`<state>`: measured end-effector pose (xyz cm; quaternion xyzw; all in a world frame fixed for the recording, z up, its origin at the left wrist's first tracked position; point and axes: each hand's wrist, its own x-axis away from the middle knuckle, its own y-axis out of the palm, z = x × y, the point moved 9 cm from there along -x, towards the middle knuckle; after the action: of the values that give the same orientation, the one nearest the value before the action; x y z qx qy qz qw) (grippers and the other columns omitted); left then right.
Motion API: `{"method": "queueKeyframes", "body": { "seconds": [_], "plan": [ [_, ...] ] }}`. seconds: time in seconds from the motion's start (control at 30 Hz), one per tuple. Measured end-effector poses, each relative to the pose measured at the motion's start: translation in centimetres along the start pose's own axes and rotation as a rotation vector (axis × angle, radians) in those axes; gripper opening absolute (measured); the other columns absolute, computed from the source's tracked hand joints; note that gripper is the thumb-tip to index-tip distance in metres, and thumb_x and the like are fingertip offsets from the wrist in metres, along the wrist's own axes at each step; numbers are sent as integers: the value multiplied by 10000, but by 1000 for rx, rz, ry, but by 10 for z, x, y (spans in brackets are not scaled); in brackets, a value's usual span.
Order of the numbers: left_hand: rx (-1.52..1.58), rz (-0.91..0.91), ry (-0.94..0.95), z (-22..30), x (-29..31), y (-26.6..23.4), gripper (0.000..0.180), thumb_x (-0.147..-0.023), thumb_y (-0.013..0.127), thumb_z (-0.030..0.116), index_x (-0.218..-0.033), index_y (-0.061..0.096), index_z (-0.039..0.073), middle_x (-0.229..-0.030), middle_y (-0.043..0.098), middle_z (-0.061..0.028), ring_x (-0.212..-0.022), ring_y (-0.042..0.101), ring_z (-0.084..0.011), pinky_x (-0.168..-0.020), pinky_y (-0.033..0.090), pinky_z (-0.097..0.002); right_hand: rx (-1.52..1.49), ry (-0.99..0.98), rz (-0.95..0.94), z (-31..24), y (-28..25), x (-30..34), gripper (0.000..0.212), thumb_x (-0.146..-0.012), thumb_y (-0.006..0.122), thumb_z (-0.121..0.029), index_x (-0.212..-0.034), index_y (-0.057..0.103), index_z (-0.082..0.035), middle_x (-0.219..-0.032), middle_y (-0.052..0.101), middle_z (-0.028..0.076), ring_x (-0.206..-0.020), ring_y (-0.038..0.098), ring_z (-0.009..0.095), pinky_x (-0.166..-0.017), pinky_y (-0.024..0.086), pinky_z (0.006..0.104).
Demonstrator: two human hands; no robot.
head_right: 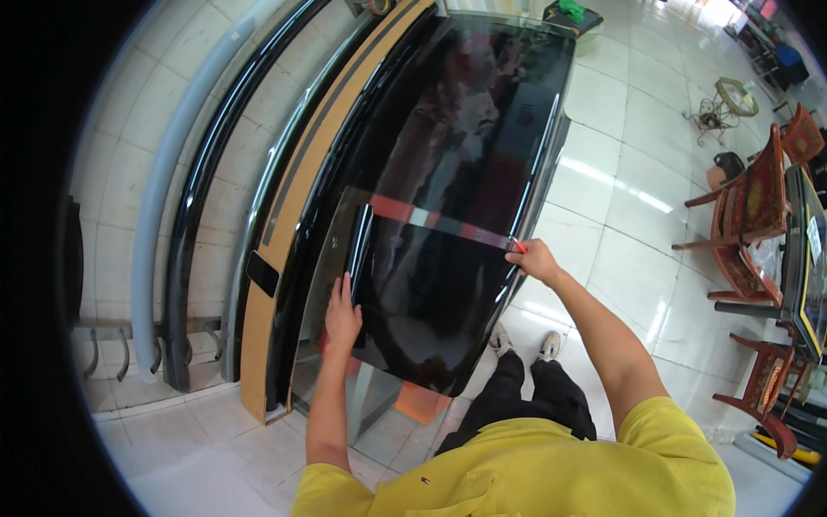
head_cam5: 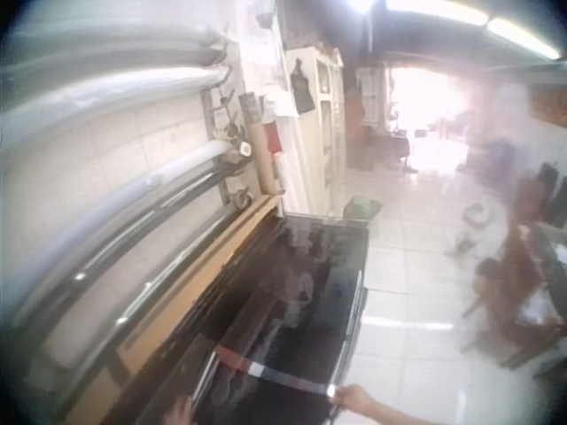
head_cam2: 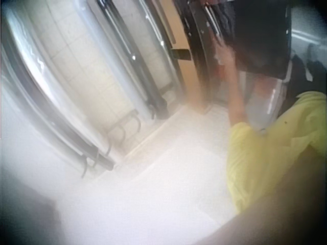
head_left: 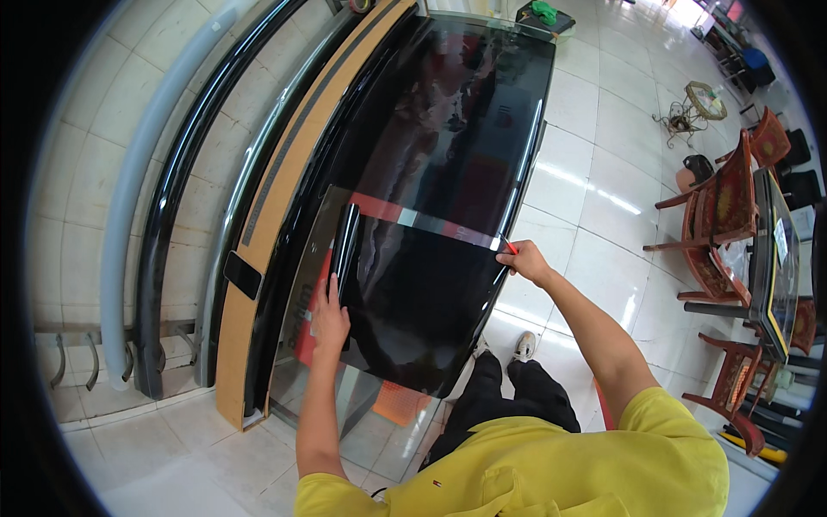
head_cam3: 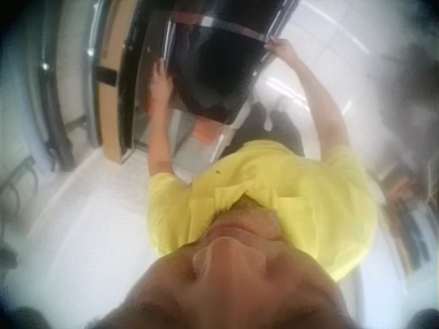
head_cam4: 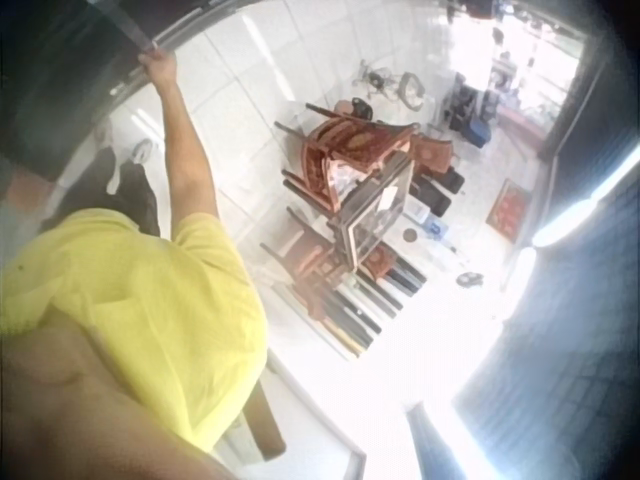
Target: The person measures a large black car window tint film laid on a table using a metal ruler and a red marker. They mark the film, then use a red utility knife to cut along the marked lines, removing a strip of film. The person repeats the measuring and cutting process on the remaining film.
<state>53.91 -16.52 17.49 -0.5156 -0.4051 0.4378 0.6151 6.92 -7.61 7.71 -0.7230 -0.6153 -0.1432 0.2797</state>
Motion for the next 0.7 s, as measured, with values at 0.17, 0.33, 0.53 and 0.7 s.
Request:
{"method": "queueKeyframes", "body": {
  "seconds": [0.17,0.33,0.53,0.7],
  "plan": [
    [-272,31,267,39,23,1,722,-917,794,287,-1584,519,282,-1653,424,-160,-1408,510,-410,-1030,471,-566,14,-23,8,1,-1,0,278,-965,808,-171,-782,682,-4,-686,616,29,-571,577,113,-565,501,300],
    [-88,166,432,93,45,2,820,-873,846,244,-1613,494,253,-1573,493,-180,-1399,522,-415,-1082,446,-544,7,-17,9,4,-2,-3,289,-966,815,-189,-782,679,-12,-691,611,23,-549,571,111,-552,507,295],
    [-141,-11,-18,55,1,27,1039,-863,748,92,-1723,164,110,-1346,565,-255,-1174,635,-449,-902,580,-532,-26,1,-3,6,-1,-4,285,-951,827,-187,-785,677,-11,-717,621,19,-595,598,112,-564,523,297],
    [-260,-46,21,28,-24,30,1041,-849,725,66,-1727,171,134,-1163,592,-202,-1013,671,-405,-784,601,-507,26,-63,-32,-7,5,-4,290,-951,822,-213,-808,680,-4,-708,637,33,-596,629,124,-574,539,306]
  ]
}}
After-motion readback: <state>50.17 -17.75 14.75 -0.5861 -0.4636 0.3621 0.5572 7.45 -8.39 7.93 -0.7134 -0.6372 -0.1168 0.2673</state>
